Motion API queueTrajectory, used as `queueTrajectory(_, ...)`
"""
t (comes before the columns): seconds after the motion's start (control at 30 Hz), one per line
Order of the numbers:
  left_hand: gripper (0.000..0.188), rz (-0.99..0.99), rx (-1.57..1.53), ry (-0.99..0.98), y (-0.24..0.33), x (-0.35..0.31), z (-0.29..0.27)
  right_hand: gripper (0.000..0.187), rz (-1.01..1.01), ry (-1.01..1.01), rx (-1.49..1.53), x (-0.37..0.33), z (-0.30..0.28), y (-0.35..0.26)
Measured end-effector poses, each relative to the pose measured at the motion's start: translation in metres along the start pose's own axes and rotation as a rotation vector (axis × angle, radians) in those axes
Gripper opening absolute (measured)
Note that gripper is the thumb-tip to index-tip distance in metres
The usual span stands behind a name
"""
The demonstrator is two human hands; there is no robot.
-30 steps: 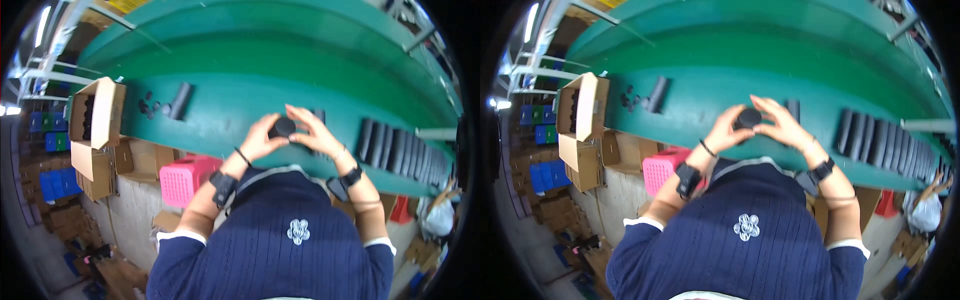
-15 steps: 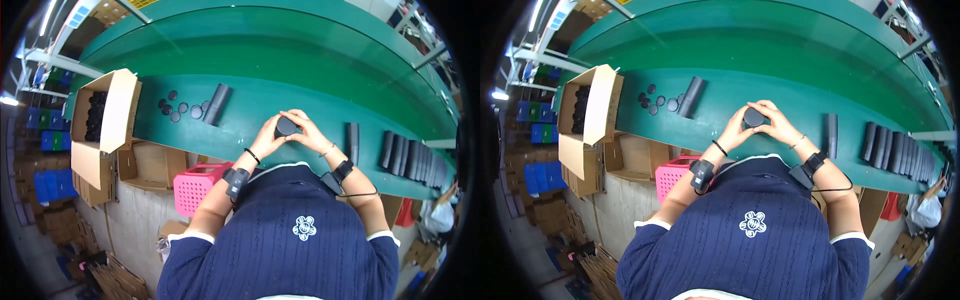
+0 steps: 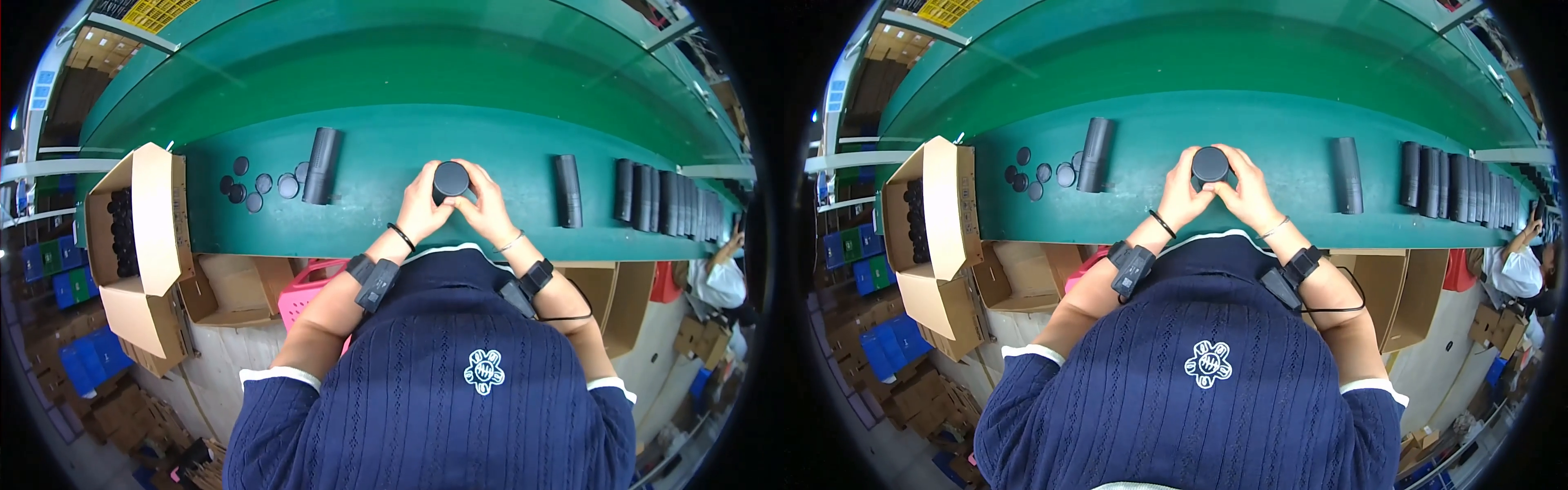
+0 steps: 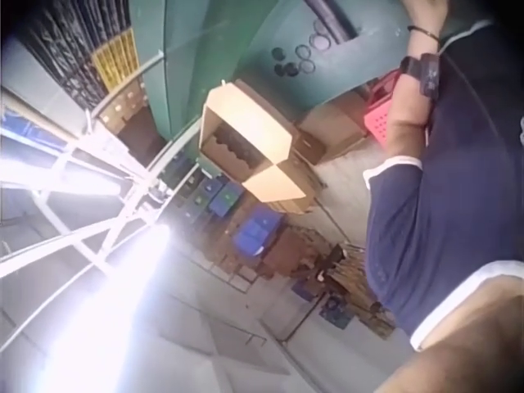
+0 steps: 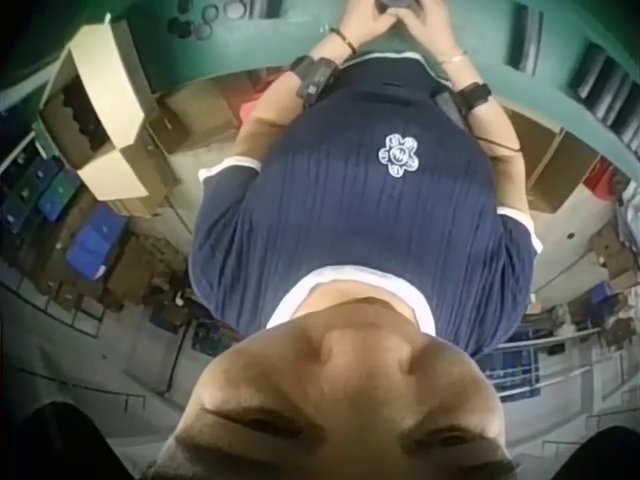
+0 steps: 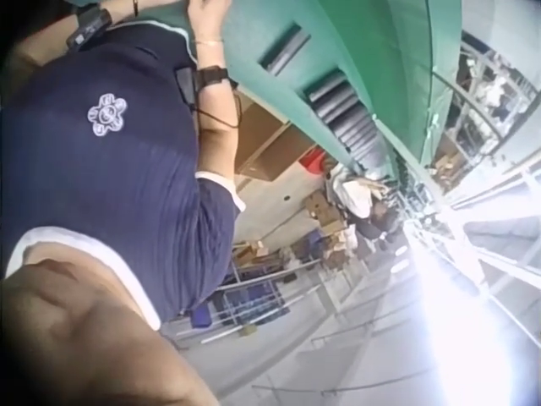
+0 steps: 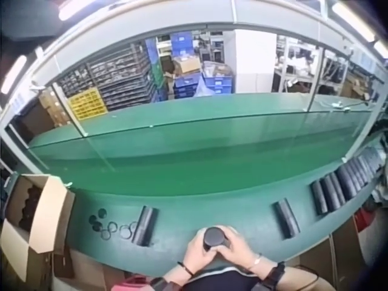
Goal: The person picks up several black cylinders from a box and places them on a conveyor belt. The person then presses a cap onto the end of each cylinder and applies a small sticker before placing them back into a box.
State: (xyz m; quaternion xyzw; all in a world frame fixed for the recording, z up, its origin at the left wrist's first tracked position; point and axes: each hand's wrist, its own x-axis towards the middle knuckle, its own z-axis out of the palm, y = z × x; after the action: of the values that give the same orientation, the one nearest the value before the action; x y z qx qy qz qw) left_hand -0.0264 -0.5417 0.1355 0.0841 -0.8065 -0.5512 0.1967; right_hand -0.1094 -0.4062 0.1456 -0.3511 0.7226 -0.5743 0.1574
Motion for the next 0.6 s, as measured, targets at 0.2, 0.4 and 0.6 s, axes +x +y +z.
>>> queueTrajectory(0.2, 0.066, -0.098, -0.298, -0.181, -0.025, 0.006, -0.015, 0.066, -0.006, -0.243, -0.015, 0.013, -0.016, -0.015)
queueTrajectory(0.4, 0.073, -0.083, -0.048, -0.166, -0.012, -0.002, -0.017, 0.074, 0.109, -0.266, 0.109, 0.015, -0.013, -0.011)
queueTrajectory(0.6, 0.065, -0.075, -0.031, -0.156, -0.005, 0.007, -0.013, 0.070, 0.087, -0.243, 0.009, 0.015, -0.016, -0.007)
